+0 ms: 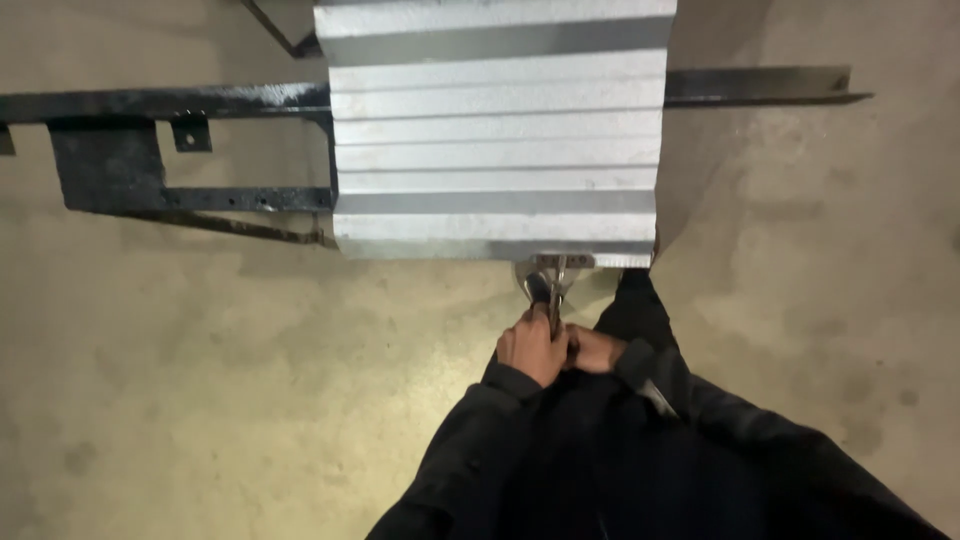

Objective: Positioning and clamping a metal bracket to a corrugated metal sheet using locking pliers.

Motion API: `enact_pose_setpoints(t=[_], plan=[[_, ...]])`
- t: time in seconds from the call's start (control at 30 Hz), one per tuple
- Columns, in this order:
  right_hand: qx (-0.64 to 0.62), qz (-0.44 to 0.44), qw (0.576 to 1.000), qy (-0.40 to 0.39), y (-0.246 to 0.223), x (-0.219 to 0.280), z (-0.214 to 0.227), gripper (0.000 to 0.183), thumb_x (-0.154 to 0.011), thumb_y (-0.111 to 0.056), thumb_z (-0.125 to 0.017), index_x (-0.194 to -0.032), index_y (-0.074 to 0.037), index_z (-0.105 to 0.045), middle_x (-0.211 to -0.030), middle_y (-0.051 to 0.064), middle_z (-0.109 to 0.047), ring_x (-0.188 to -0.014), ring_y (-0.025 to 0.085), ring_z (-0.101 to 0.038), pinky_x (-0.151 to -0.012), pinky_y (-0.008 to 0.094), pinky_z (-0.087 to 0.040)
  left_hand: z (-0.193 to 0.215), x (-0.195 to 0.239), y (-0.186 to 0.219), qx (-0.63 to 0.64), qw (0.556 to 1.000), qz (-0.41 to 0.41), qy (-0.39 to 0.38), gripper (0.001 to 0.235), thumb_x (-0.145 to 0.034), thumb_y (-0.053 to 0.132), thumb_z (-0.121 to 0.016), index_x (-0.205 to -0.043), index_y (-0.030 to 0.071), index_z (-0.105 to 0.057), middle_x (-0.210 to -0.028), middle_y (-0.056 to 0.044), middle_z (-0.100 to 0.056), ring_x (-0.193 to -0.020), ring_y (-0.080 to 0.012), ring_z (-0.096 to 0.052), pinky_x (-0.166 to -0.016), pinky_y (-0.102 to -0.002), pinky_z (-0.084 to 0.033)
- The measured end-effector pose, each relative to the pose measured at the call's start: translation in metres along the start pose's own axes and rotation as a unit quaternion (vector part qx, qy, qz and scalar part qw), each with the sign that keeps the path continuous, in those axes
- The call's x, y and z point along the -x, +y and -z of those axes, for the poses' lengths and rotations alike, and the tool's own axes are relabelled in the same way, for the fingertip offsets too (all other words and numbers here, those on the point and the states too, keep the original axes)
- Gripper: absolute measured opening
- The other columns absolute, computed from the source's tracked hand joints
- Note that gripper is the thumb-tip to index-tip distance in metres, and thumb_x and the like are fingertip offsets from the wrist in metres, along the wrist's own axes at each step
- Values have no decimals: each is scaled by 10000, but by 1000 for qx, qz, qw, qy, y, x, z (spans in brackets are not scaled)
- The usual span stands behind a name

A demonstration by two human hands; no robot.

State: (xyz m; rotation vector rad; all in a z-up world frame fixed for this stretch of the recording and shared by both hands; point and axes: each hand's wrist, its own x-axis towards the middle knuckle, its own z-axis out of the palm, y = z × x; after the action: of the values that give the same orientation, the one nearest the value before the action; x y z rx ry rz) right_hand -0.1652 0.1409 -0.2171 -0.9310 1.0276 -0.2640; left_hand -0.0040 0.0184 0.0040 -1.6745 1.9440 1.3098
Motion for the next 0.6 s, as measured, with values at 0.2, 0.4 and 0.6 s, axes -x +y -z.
enact_pose_setpoints(t=[0.2,0.4,0.6], plan=[[87,69,993,24,-6,-7,-1,368,-811,-203,-632,-1138,-74,-742,-1068,87,-751,-943,222,-676,-858,383,-573,19,-1,15,-10,1000,3,28,465,-993,451,-514,-1077,9,-629,-911,-206,-681,-875,-532,-725,-749,-614,-605],[45,219,973,52,-7,-15,24,694,-821,-104,-621,-1484,58,-495,-1436,277,-564,-1289,385,-540,-1103,530,-435,26,3,27,10,999,21,27,570,-998,542,-465,-930,-3,-616,-878,-265,-711,-880,-564,-717,-759,-640,-590],[-370,215,890,158,-156,24,41,600,-904,-27,-555,-1494,32,-459,-1423,195,-564,-1220,344,-606,-1097,495,-451,37,14,32,47,996,-37,59,500,-1004,407,-493,-960,-70,-635,-826,-311,-693,-828,-581,-706,-733,-642,-586]])
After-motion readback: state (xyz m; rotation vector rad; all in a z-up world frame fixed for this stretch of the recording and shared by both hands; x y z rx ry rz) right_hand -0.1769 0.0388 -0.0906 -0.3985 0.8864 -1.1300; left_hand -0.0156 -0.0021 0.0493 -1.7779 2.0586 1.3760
